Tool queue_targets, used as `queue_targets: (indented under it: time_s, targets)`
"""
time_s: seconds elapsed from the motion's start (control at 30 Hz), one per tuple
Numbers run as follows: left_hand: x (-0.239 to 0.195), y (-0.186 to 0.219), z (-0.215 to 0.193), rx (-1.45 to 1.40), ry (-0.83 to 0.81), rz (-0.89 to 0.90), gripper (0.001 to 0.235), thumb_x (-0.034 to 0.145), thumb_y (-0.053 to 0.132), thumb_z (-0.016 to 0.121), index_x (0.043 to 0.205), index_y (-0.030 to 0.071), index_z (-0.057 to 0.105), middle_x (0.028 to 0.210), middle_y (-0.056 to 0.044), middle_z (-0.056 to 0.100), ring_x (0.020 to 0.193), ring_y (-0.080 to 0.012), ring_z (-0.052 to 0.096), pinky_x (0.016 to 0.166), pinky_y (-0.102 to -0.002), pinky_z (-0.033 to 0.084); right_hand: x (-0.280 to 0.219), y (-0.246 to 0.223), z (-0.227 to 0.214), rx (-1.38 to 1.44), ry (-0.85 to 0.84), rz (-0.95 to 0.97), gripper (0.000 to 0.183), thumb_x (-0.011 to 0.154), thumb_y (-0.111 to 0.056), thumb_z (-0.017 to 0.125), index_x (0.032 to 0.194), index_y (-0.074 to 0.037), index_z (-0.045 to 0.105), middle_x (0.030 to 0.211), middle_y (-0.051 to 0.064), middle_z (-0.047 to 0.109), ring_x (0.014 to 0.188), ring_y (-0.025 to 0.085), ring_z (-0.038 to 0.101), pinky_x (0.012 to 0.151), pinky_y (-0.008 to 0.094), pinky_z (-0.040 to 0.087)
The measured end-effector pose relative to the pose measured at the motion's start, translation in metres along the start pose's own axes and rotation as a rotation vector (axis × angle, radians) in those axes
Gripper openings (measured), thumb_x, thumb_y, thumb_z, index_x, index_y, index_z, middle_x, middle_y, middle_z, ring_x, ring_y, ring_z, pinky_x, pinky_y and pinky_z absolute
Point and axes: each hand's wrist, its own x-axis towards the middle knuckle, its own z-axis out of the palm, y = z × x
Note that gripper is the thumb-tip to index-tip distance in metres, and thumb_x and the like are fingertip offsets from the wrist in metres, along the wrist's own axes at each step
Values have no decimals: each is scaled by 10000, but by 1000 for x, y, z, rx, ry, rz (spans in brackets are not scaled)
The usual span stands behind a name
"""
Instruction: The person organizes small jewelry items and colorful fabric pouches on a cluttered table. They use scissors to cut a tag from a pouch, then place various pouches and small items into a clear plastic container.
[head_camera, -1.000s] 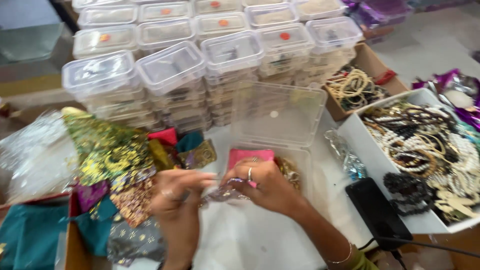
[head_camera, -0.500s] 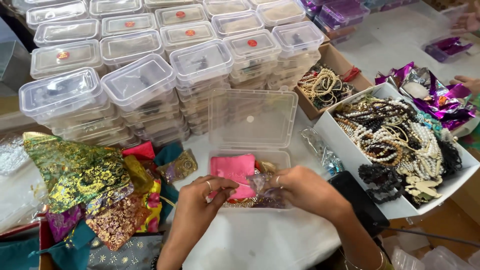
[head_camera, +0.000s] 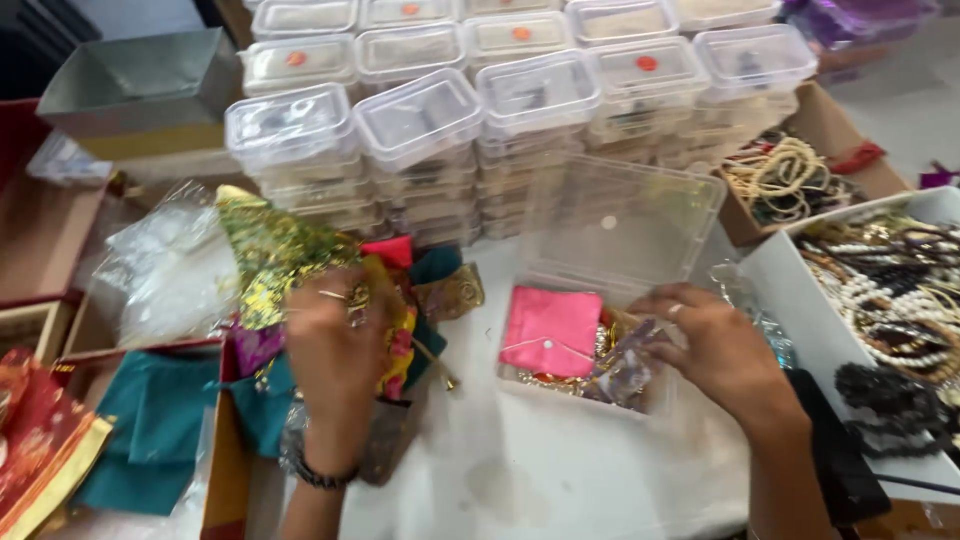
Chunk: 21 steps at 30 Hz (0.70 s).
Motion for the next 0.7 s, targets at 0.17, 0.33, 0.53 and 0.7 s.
queue_targets:
  time_s: [0.17, 0.33, 0.53, 0.7]
  targets:
    - [38, -90, -15, 399, 510, -38, 668, 998, 407, 856, 1352, -82, 571, 1236, -276, 666, 1122, -428, 585, 933, -490, 453, -6, 42, 47, -223, -287, 56, 229, 774, -170, 785, 1001, -200, 801, 1060, 8, 770, 1055, 255, 693, 923, 378, 529]
    - [75, -137, -20, -24, 154, -464, 627, 919, 485, 830, 1232, -32, 663, 1107, -226, 734, 964, -303, 699, 823, -404, 520, -15, -1, 22, -100, -69, -43, 224, 751, -237, 791, 964, -174, 814, 1025, 27, 774, 1046, 260, 680, 897, 400, 538]
    - [47, -66, -20, -371, 12, -258, 305, 1032, 279, 691, 1186, 21, 745, 1008, -129, 722, 909, -193, 659, 770, -307, 502, -54, 1, 72, -267, -42, -284, 311, 729, -334, 780, 986, -160, 790, 1005, 12, 754, 998, 236, 663, 902, 461, 456]
    - [24, -1, -28, -448, -115, 136, 181, 979, 51, 623, 1109, -12, 732, 999, -44, 674, 901, -124, 657, 784, -266, 527, -45, 24, 90, -310, 154, -323, 241, 755, -27, 714, 928, -182, 776, 969, -54, 756, 977, 197, 665, 905, 406, 493]
